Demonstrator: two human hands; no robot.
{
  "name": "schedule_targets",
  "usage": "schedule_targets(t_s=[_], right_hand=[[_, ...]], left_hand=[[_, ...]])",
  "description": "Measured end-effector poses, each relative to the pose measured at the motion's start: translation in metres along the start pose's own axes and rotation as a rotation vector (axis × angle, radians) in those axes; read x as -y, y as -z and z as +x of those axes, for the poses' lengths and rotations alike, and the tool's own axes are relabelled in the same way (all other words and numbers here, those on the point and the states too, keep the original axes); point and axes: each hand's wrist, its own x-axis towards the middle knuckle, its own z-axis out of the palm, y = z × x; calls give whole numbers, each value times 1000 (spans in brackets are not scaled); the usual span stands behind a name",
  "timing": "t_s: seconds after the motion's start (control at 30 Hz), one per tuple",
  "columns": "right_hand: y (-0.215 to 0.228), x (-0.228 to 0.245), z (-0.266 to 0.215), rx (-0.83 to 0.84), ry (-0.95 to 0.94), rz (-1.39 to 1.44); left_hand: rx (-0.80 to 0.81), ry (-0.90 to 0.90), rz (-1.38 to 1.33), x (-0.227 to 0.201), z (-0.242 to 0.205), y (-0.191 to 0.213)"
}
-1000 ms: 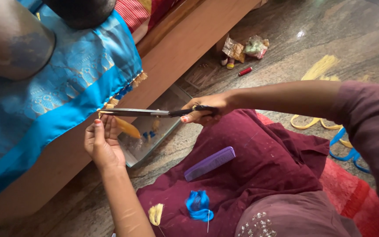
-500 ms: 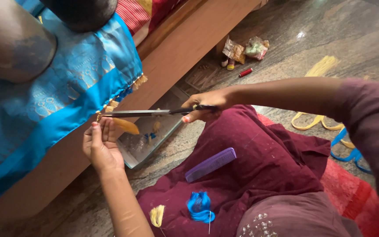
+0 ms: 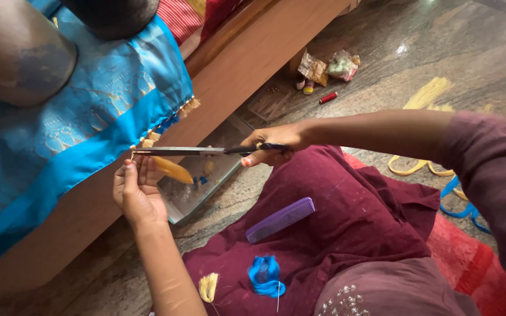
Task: Tying and trimming decorative yarn tassels on the border of a saree.
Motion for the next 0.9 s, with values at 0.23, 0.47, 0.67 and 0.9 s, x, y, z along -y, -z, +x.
schedule_targets(t_s=[0.23,0.47,0.67,0.9], right_hand=[[4,-5,3,-12,-11,-13],[-1,2,9,9,40,42],[2,1,15,7,65,-36],[2,9,13,-5,52,-91]], left_hand=[[-6,-3,-7,3,2,3],[2,9,-42,6,2,5],[-9,4,-45,4,1,5],[-19,5,-20,5,5,8]])
